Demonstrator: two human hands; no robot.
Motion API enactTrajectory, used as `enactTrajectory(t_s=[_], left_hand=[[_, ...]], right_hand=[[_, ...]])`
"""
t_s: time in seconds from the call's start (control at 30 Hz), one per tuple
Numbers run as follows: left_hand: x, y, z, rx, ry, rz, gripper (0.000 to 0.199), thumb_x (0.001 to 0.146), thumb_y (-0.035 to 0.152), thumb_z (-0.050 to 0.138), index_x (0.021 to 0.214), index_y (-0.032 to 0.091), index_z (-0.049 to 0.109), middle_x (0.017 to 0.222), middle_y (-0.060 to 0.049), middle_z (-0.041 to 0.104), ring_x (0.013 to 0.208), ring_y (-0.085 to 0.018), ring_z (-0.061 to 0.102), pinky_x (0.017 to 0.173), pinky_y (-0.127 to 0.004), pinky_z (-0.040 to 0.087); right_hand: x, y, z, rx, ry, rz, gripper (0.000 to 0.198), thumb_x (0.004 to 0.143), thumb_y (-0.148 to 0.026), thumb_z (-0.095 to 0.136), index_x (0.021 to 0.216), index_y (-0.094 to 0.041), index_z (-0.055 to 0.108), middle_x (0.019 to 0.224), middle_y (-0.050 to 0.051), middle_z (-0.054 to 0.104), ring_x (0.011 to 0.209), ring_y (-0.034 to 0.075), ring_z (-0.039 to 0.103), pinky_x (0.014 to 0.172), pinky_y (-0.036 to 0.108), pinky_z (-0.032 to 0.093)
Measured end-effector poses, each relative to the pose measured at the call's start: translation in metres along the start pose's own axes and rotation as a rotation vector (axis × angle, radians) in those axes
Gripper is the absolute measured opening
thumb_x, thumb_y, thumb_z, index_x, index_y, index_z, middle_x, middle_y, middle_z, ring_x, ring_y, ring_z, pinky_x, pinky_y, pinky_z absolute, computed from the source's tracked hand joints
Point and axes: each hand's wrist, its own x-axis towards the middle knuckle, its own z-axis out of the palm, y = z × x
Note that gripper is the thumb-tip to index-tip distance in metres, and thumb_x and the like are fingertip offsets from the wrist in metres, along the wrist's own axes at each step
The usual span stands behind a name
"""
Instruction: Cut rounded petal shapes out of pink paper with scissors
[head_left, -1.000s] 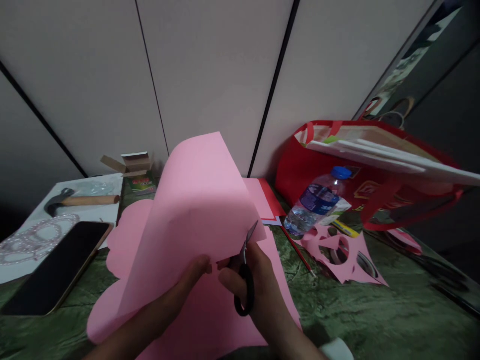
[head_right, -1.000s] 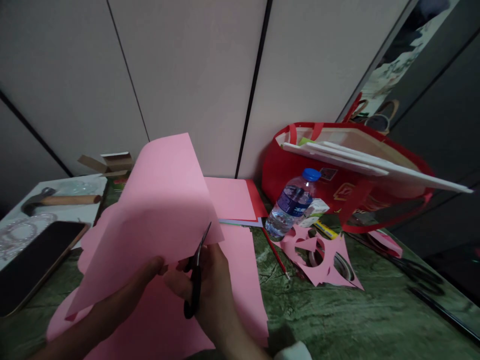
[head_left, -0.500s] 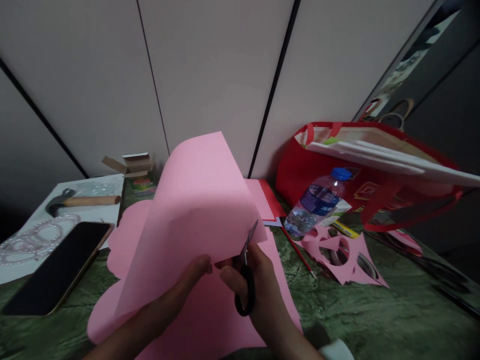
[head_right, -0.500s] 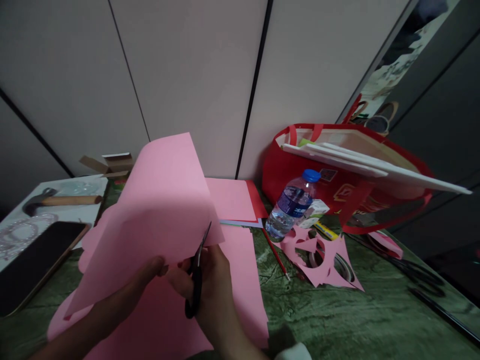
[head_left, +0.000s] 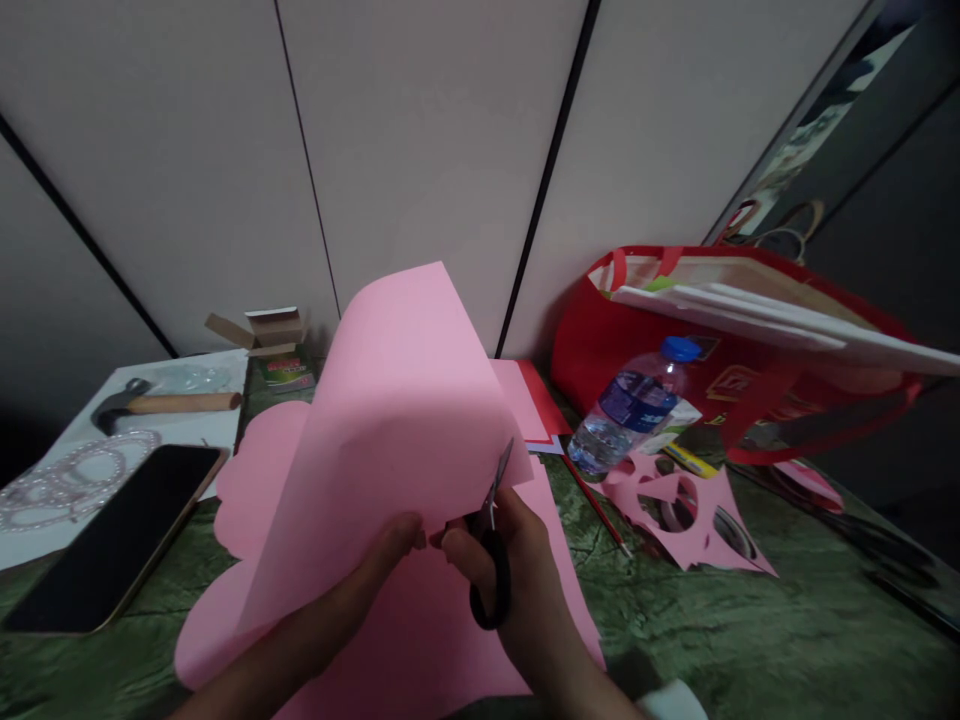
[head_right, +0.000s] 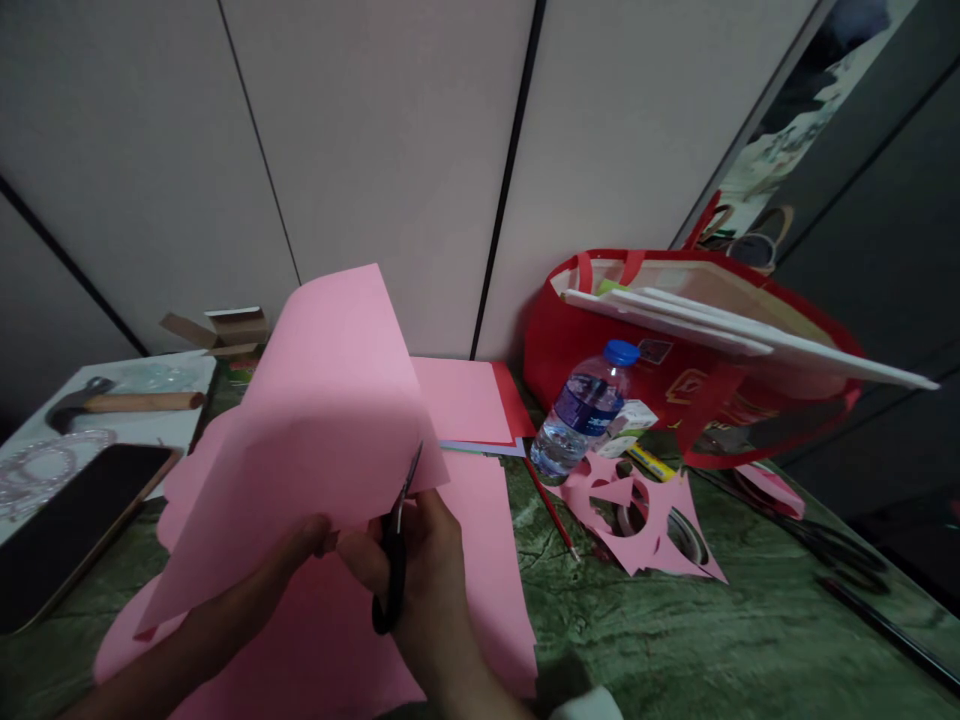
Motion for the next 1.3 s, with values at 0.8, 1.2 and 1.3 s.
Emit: enactTrajectory(t_s=[0.8, 1.2, 1.3], left_hand=[[0.001, -0.007, -0.002, 0.088, 0.041, -0.151, 0.037, 0.067, 0.062, 0.049, 0.055, 0.027, 0.056, 0.081, -0.003, 0.072, 0.087, -0.03, 0.061, 0.08, -0.044, 0.046], [0.003, -0.012, -0.003, 0.113, 0.014, -0.108, 0.04, 0.071, 0.062, 0.046, 0.06, 0.026, 0.059, 0.079, -0.004, 0.071, 0.087, -0.03, 0.061, 0.082, -0.045, 0.046], [0.005, -0.016, -0.005, 0.121, 0.039, -0.07, 0.041, 0.07, 0.063, 0.048, 0.059, 0.026, 0.06, 0.076, -0.005, 0.07, 0.085, -0.03, 0.062, 0.081, -0.045, 0.046]], right_hand=[[0.001, -0.01, 0.0, -0.079, 0.054, -0.029, 0.02, 0.062, -0.031, 0.069, 0.07, -0.019, 0.056, 0.057, -0.004, 0.051, 0.048, 0.01, 0.038, 0.045, 0.022, 0.029], [0.002, -0.013, 0.002, -0.072, 0.044, -0.012, 0.018, 0.062, -0.031, 0.068, 0.067, -0.02, 0.055, 0.054, -0.005, 0.049, 0.046, 0.01, 0.038, 0.044, 0.022, 0.033], [0.002, -0.012, 0.002, -0.079, 0.044, -0.018, 0.016, 0.065, -0.03, 0.067, 0.066, -0.019, 0.054, 0.053, -0.006, 0.047, 0.044, 0.009, 0.035, 0.043, 0.022, 0.032]])
